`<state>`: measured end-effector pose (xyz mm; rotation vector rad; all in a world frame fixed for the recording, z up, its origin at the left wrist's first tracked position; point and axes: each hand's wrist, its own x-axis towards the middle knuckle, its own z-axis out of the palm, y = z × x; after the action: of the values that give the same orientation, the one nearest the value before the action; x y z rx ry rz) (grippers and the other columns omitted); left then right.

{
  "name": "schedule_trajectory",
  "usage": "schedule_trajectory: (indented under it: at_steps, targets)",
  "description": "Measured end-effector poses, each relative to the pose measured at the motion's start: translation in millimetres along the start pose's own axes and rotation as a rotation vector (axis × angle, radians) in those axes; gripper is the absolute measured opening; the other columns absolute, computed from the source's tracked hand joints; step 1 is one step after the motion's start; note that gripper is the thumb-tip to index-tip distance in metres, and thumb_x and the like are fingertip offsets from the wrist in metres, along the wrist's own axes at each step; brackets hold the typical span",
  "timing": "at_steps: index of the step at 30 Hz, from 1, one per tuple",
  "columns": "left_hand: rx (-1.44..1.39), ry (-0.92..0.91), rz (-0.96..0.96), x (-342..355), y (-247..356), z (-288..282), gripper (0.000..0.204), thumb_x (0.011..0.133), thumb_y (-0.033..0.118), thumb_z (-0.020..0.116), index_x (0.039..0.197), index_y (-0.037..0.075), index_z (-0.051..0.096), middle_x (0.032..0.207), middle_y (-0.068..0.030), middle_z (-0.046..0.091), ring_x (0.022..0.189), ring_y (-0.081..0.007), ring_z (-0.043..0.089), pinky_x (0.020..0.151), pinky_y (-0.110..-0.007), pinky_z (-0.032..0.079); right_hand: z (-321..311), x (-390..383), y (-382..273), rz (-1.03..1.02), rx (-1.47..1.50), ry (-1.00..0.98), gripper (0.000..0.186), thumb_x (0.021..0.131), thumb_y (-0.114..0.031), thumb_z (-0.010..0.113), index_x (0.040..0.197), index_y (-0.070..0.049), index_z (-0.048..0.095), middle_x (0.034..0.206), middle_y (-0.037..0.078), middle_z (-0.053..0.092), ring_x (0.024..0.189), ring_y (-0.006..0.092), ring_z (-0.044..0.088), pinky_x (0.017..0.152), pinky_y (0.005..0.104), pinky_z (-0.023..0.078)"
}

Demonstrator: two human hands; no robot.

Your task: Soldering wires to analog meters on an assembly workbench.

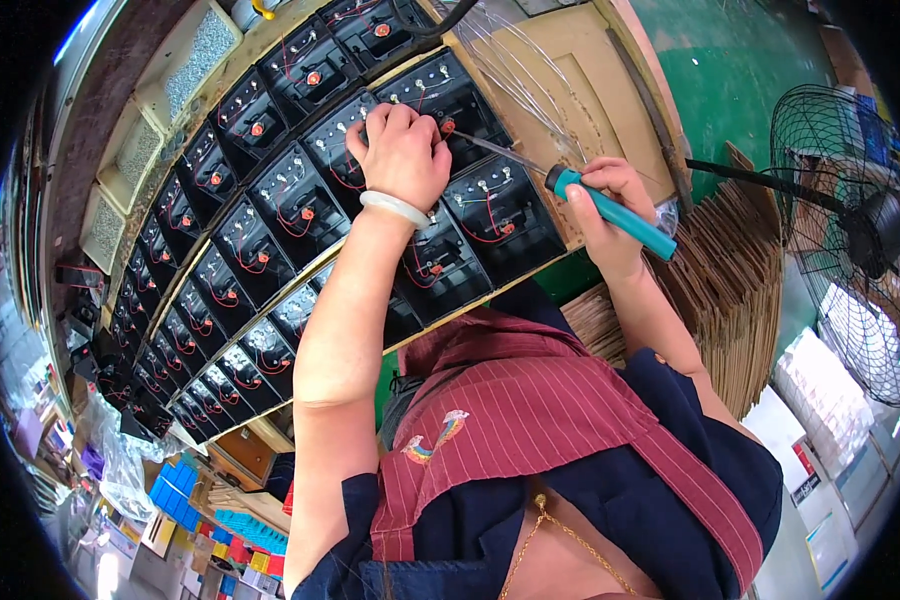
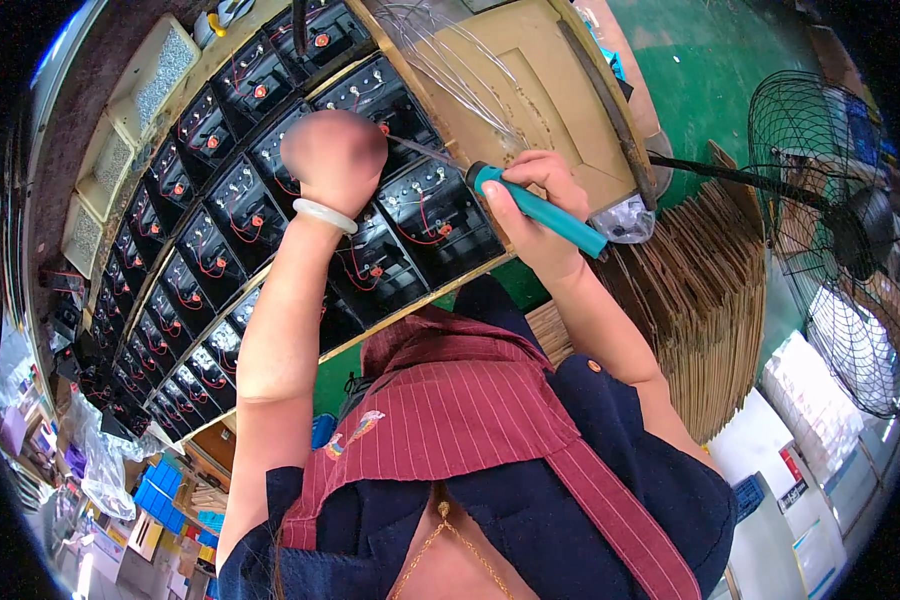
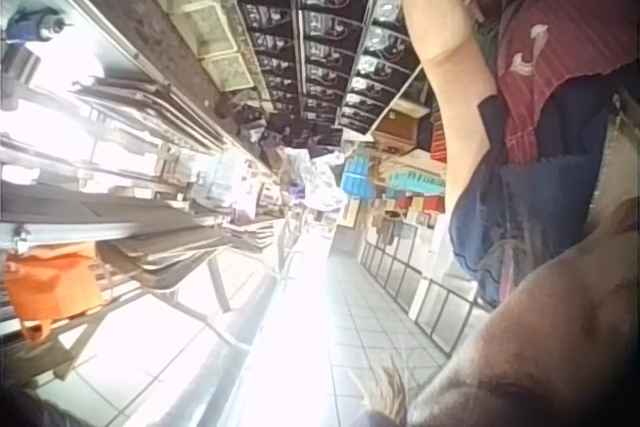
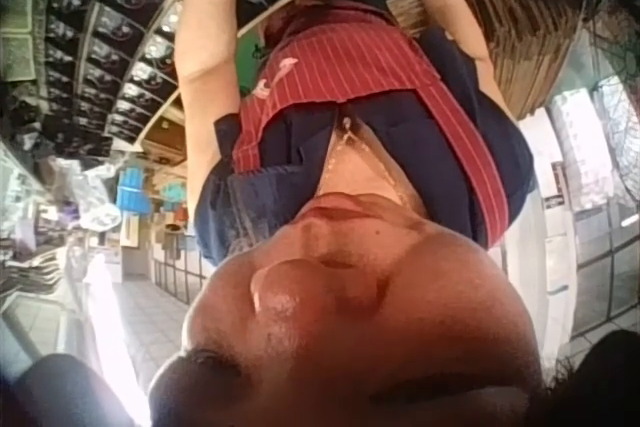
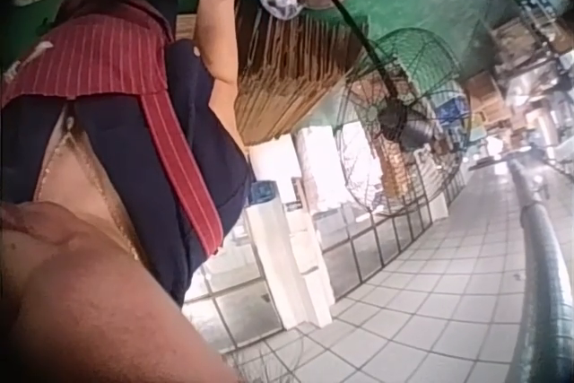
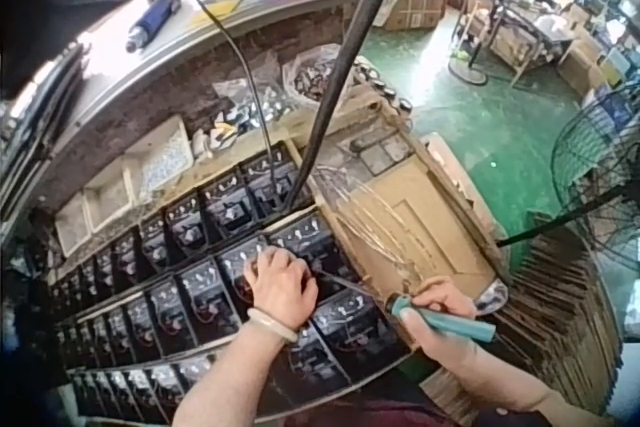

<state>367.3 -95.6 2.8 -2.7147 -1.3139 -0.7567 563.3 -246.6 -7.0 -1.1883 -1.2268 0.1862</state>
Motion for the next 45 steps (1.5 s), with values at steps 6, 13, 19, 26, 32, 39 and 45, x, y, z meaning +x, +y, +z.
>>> schedule_trajectory:
  at_steps: [6, 13, 19, 26, 32, 39, 45]
  targets:
    - [-0.039, -0.023, -0.002, 1, -1, 2, 0.009, 0.072, 0.019, 0.068, 0.077, 0.012, 0.065, 0.096, -0.0046, 0.059, 0.114, -0.0286, 0.047, 0.098, -0.055, 0.028, 1, 0, 3, -0.036, -0.042, -0.021, 0.019, 0.075, -0.004, 0.078, 0.086, -0.003, 0.062, 0.084, 0.013, 0.064, 0.081, 0.0223, 0.064, 0.071, 0.0296, 0.050]
    - [-0.037, -0.012, -0.004, 0, -1, -6, 0.009, 0.072, 0.019, 0.067, 0.077, 0.012, 0.065, 0.097, -0.0054, 0.059, 0.114, -0.0294, 0.047, 0.098, -0.056, 0.028, -9, 1, -12, -0.040, 0.003, 0.030, 0.019, 0.076, -0.002, 0.076, 0.088, -0.002, 0.060, 0.090, 0.013, 0.063, 0.083, 0.0202, 0.061, 0.074, 0.0290, 0.048]
    - [-0.035, -0.033, -0.012, 0, 2, -7, 0.009, 0.073, 0.019, 0.067, 0.078, 0.011, 0.066, 0.099, -0.0066, 0.059, 0.115, -0.0299, 0.047, 0.099, -0.056, 0.028, -25, 5, -21, -0.052, 0.031, 0.069, 0.019, 0.079, 0.001, 0.072, 0.091, -0.001, 0.058, 0.094, 0.013, 0.059, 0.086, 0.0185, 0.057, 0.075, 0.0285, 0.046]
    - [0.098, 0.019, -0.048, -16, -11, -12, 0.013, 0.075, 0.025, 0.065, 0.082, 0.014, 0.066, 0.102, -0.0055, 0.058, 0.114, -0.0276, 0.047, 0.096, -0.058, 0.032, -12, 9, -55, -0.138, 0.052, 0.030, 0.021, 0.080, 0.004, 0.068, 0.095, -0.002, 0.055, 0.096, 0.015, 0.058, 0.089, 0.0201, 0.057, 0.076, 0.0295, 0.046]
    - [-0.145, 0.120, 0.001, -72, -28, -69, 0.031, 0.074, 0.029, 0.073, 0.100, 0.013, 0.067, 0.110, -0.0067, 0.058, 0.118, -0.0295, 0.045, 0.099, -0.053, 0.031, 20, -1, -92, -0.231, 0.059, 0.016, 0.014, 0.084, 0.003, 0.061, 0.094, -0.002, 0.052, 0.101, 0.018, 0.057, 0.086, 0.0188, 0.056, 0.069, 0.0264, 0.049]
    - [-0.030, 0.192, -0.356, -237, -214, -183, 0.024, 0.076, 0.029, 0.069, 0.097, 0.016, 0.068, 0.106, -0.0068, 0.062, 0.112, -0.0300, 0.052, 0.097, -0.052, 0.032, 129, -30, -159, -0.324, 0.100, -0.087, 0.016, 0.085, 0.006, 0.061, 0.095, -0.001, 0.052, 0.103, 0.015, 0.056, 0.092, 0.0187, 0.055, 0.080, 0.0302, 0.048]
    - [-0.109, 0.238, -0.729, -392, -425, -255, 0.026, 0.079, 0.033, 0.070, 0.097, 0.014, 0.070, 0.100, -0.0062, 0.070, 0.099, -0.0270, 0.064, 0.089, -0.043, 0.045, 247, -61, -200, -0.363, -0.018, -0.129, 0.018, 0.082, 0.004, 0.067, 0.093, -0.001, 0.054, 0.100, 0.015, 0.057, 0.090, 0.0202, 0.057, 0.080, 0.0312, 0.048]
